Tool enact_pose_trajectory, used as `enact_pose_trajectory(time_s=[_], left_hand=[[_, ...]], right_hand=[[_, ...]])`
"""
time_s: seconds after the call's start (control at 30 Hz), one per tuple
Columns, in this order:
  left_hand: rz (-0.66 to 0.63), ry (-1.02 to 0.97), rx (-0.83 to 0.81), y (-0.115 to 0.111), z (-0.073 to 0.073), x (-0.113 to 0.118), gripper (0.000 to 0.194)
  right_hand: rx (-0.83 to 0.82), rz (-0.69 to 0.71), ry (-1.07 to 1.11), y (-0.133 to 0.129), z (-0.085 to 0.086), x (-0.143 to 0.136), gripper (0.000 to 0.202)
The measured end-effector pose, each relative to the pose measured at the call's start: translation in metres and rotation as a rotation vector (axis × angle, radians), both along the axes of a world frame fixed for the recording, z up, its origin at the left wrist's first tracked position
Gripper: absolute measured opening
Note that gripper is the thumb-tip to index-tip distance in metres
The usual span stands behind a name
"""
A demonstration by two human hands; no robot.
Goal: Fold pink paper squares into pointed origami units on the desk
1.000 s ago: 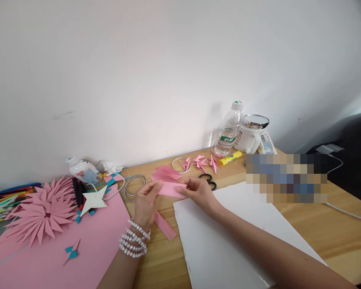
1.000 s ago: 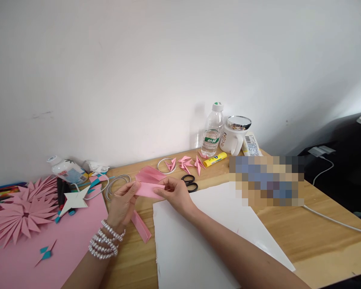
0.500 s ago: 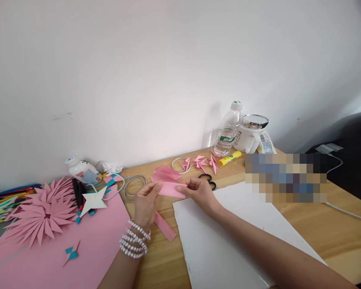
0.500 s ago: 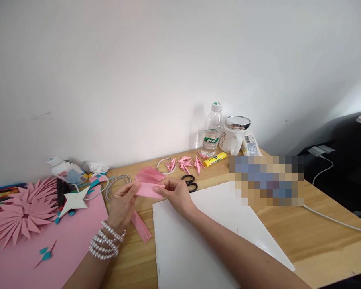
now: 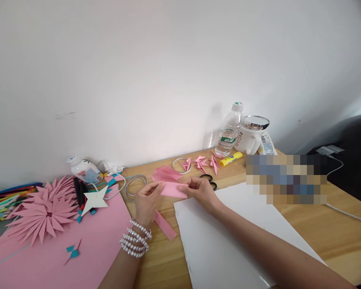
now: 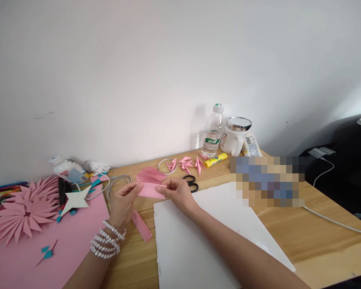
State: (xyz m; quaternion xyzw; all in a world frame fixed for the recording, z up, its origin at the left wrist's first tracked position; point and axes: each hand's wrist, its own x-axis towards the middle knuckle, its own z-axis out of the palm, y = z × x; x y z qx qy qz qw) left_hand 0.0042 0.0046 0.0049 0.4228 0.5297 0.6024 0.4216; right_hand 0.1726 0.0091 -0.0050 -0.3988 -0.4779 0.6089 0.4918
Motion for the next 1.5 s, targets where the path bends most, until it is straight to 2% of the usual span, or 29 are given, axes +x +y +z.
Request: enact_pose_trajectory(time_s=[0.13,0.33,0.73,0.97,1.5], left_hand=[[-0.08,-0.003,-0.01,-0.001,0.005,0.001,0.018],[-0.297,-0.041,-0.072,-0.003,0.011,-0.001,0.022],[-0.287,-0.014,-0.118,-0.002,0.008,-0.003,0.021],[-0.289,-0.029,-0.115,-0.002,0.012,-0.002,0.02],[-0.342,-0.006,-0.099,-0.003,0.01,-0.005,0.024]], right_hand=[[0.0,0.004,0.0,0.0,0.001,0.0,0.035],[-0.006,0.034,-0.021,-0.001,0.004,0.001,0.035],[-0.023,0.034,-0.017,0.0,0.003,0.002,0.037],[-0.015,0.042,-0.013,0.001,0.002,0.002,0.038],[-0.02,0.044,-0.031,0.0,0.005,0.003,0.035]])
